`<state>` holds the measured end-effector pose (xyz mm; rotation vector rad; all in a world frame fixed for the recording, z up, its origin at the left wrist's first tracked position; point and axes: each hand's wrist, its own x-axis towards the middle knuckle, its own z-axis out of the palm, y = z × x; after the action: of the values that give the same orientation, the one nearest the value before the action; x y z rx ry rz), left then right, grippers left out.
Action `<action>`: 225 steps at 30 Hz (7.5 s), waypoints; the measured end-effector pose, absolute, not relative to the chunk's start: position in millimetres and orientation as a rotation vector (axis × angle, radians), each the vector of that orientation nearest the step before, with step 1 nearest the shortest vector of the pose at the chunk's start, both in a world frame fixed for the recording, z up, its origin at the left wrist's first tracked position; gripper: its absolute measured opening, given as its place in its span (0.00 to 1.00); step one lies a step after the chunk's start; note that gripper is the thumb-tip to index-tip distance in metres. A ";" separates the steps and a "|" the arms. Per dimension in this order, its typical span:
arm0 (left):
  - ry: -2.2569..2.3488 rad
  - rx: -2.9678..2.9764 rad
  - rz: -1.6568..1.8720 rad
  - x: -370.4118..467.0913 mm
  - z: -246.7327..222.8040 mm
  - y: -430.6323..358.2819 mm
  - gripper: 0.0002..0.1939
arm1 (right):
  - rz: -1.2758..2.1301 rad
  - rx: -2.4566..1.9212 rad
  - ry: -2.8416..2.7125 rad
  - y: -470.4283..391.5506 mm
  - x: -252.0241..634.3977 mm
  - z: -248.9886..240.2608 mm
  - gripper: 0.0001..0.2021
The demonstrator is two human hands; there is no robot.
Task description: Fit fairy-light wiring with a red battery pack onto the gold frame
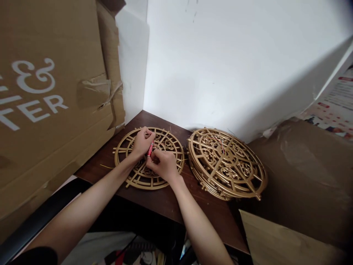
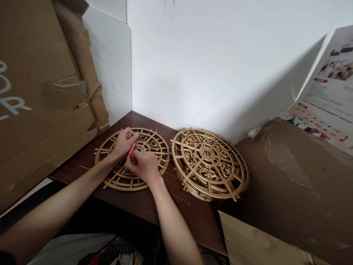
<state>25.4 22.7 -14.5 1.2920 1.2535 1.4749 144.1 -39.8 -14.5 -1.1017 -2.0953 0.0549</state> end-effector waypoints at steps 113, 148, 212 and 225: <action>0.865 1.408 1.379 18.3 9.8 5.8 0.12 | 1.067 -1.036 -1.596 -19.5 152.2 -16.7 0.07; 1.156 2.204 0.945 -0.7 -5.8 7.0 0.22 | 1.063 -1.057 -1.129 -13.1 165.5 -16.9 0.13; 1.084 1.921 0.970 -7.7 -0.4 8.8 0.18 | 1.182 -0.827 -0.960 -19.3 160.0 6.0 0.13; 1.044 1.924 0.901 -7.2 1.1 7.2 0.16 | 1.099 -0.823 -0.990 -18.1 160.9 2.7 0.11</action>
<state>-7.2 7.2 1.1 1.9236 1.0440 0.9009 160.9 -18.1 2.7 -0.8232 -0.9896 1.0986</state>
